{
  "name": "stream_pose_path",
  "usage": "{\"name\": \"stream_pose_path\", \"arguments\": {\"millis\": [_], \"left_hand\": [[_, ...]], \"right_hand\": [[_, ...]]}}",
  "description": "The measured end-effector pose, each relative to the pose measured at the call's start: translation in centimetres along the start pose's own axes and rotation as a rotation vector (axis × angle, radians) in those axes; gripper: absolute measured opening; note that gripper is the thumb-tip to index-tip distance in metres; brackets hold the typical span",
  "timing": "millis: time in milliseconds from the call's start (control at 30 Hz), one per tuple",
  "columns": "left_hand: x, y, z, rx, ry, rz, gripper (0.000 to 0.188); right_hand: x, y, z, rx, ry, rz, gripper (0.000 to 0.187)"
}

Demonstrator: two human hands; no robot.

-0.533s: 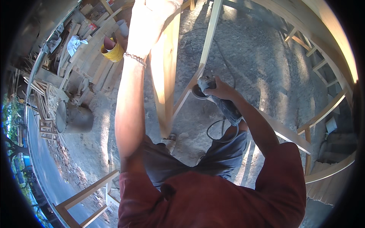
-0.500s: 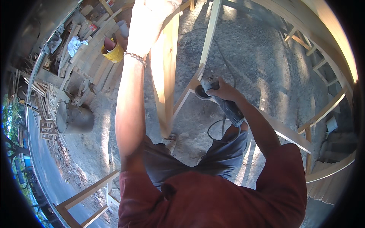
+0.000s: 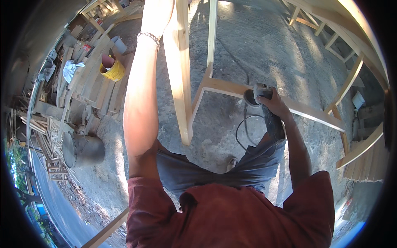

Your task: The person uses a power sander to smooth the wooden surfaces and edges of a table frame, moving the tool across the legs and rails.

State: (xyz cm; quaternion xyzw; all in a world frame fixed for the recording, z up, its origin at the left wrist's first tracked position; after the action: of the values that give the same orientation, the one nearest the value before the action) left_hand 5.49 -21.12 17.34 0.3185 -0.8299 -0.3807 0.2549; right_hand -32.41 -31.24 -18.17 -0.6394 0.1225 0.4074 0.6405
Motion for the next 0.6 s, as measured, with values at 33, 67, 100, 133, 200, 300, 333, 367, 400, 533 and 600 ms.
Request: {"name": "stream_pose_path", "arguments": {"millis": [33, 67, 100, 133, 200, 300, 333, 367, 400, 533, 600], "left_hand": [[0.2, -0.1, -0.1, -0.012, -0.015, 0.018, 0.037], [0.0, -0.6, 0.0, -0.028, -0.030, 0.028, 0.037], [0.2, -0.9, -0.1, -0.042, -0.046, 0.046, 0.037], [-1.2, 0.0, -0.3, -0.036, -0.038, 0.031, 0.037], [-0.4, -1.7, 0.0, -0.082, -0.075, 0.080, 0.037], [0.0, -1.9, 0.2, -0.113, -0.116, 0.121, 0.038], [-0.8, -0.9, 0.1, -0.108, -0.117, 0.108, 0.038], [-0.9, -1.3, 0.2, -0.119, -0.124, 0.115, 0.038], [-1.0, -1.3, 0.4, -0.126, -0.132, 0.118, 0.038], [-0.5, -2.0, 0.8, -0.150, -0.175, 0.131, 0.038], [0.5, -2.6, 1.0, -0.170, -0.204, 0.150, 0.038]], "right_hand": [[0.0, 0.8, 1.4, -0.005, 0.029, -0.077, 0.102], [0.4, 0.3, 3.7, 0.026, 0.057, -0.218, 0.099], [1.2, -0.6, 6.2, 0.058, 0.091, -0.360, 0.096], [2.3, -2.3, 8.5, 0.066, 0.100, -0.509, 0.092], [5.6, -2.1, 13.7, 0.184, 0.139, -0.805, 0.071], [12.6, -2.2, 20.6, 0.502, 0.100, -1.128, 0.053], [15.4, -2.5, 21.6, 0.496, 0.097, -1.244, 0.049], [17.7, -2.3, 23.1, 0.572, 0.128, -1.301, 0.046], [20.6, -1.9, 24.3, 0.623, 0.064, -1.358, 0.045], [28.2, -2.5, 28.0, 0.806, -0.196, -1.597, 0.047], [29.7, -2.2, 28.0, 0.783, -0.128, -1.542, 0.044]]}}
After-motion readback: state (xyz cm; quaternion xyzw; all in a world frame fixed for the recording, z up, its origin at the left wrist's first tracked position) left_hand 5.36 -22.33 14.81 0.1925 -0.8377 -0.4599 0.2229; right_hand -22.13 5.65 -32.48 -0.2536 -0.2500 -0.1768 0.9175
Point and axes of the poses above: each hand's wrist, its own z-axis away from the middle knuckle, its own x-axis out of the palm, y = z × x, the point moved 10 cm from there along -z, towards the middle knuckle, and after that the axes turned 13 degrees about y, right-handed, at the moved point
